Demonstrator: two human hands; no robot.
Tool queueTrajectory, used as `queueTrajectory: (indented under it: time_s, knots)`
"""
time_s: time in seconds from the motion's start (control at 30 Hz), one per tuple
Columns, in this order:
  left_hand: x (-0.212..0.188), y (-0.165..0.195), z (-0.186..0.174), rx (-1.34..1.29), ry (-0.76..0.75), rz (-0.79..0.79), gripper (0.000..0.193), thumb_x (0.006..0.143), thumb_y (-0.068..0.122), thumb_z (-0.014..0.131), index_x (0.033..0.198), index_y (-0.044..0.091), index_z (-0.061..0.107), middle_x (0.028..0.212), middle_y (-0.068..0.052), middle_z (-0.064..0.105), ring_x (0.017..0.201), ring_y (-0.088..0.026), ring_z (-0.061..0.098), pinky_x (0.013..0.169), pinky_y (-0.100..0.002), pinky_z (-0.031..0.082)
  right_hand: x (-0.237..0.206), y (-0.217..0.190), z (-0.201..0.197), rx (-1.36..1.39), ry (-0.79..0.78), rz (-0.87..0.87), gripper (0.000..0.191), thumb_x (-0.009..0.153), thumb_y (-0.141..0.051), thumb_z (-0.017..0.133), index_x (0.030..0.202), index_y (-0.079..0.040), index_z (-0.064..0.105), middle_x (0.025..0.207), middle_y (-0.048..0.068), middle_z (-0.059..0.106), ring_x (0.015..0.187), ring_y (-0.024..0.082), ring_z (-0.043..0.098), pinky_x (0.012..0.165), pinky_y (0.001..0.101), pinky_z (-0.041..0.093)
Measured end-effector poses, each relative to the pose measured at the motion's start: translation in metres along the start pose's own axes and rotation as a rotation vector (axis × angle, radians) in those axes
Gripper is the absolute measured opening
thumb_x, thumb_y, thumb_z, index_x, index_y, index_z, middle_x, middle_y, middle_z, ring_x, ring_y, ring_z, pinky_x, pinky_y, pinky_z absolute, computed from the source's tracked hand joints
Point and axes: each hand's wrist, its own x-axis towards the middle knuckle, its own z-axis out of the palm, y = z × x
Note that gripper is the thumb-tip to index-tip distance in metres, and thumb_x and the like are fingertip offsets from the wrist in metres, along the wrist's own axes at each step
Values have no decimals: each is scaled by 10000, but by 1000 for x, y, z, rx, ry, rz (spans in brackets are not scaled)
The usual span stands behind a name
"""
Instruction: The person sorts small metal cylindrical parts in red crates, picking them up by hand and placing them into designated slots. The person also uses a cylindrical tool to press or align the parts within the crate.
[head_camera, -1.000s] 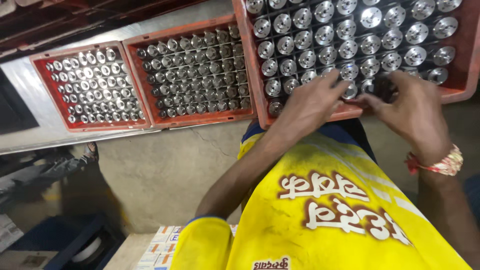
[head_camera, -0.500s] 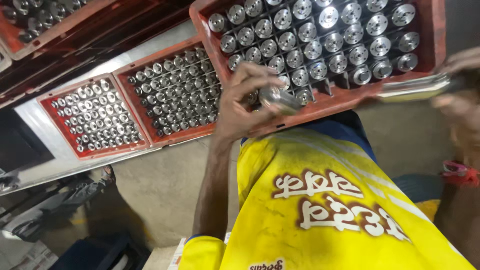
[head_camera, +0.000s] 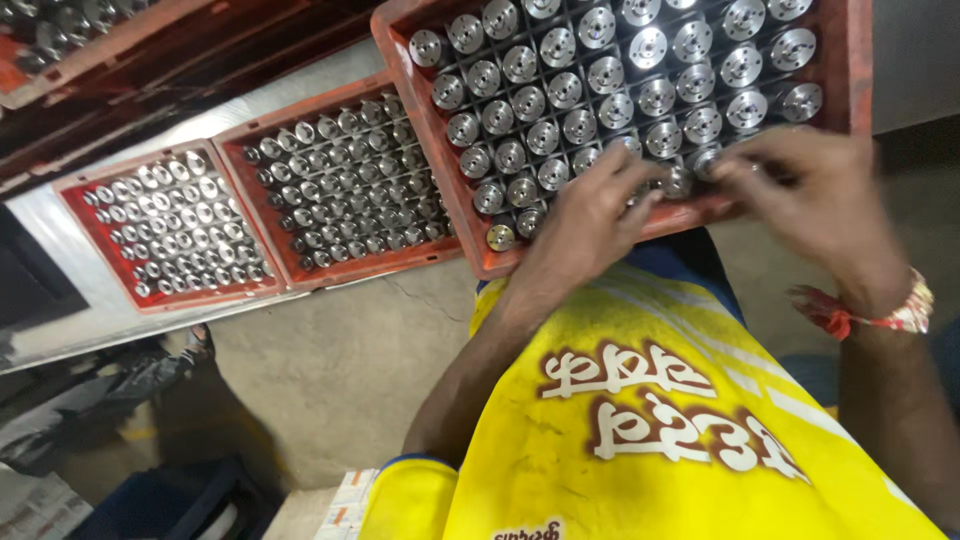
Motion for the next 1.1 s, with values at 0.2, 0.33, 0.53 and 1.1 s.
queueTrajectory:
  time_s: [0.2, 0.33, 0.53, 1.1]
  knots:
    - [46, -14, 64, 480, -160, 236, 259, 878, 129, 693, 1108, 13, 675, 1097, -121, 593, 862, -309, 696, 636, -434, 592, 2, 64, -6, -760, 160, -172, 412, 726, -128, 910, 960, 106, 663, 830, 264, 689, 755, 439, 693, 644, 461, 552]
    - [71, -25, 77, 478, -215, 413, 235, 771, 200, 743, 865, -2, 665, 1151, -156, 589, 844, -287, 690, 644, -438, 600, 9, 71, 0, -650, 172, -144, 417, 796, -115, 878, 1029, 103, 610, 892, 261, 681, 797, 426, 689, 684, 460, 553]
    - [54, 15, -31, 160, -198, 272, 387, 729, 216, 862, 1057, 35, 763, 1131, -98, 613, 1102, -233, 593, 943, -386, 563, -11, 34, -51, -378, 71, -110, 399, 838, -167, 852, 1078, 34, 605, 915, 228, 689, 798, 353, 699, 709, 420, 556]
    - [41, -1, 48, -53, -195, 40, 241, 937, 141, 718, 1156, 64, 650, 1101, -115, 601, 887, -290, 730, 757, -399, 633, 3, 29, -47, -540, 136, -292, 238, 924, -161, 784, 1069, 16, 719, 984, 225, 658, 836, 394, 680, 743, 444, 549]
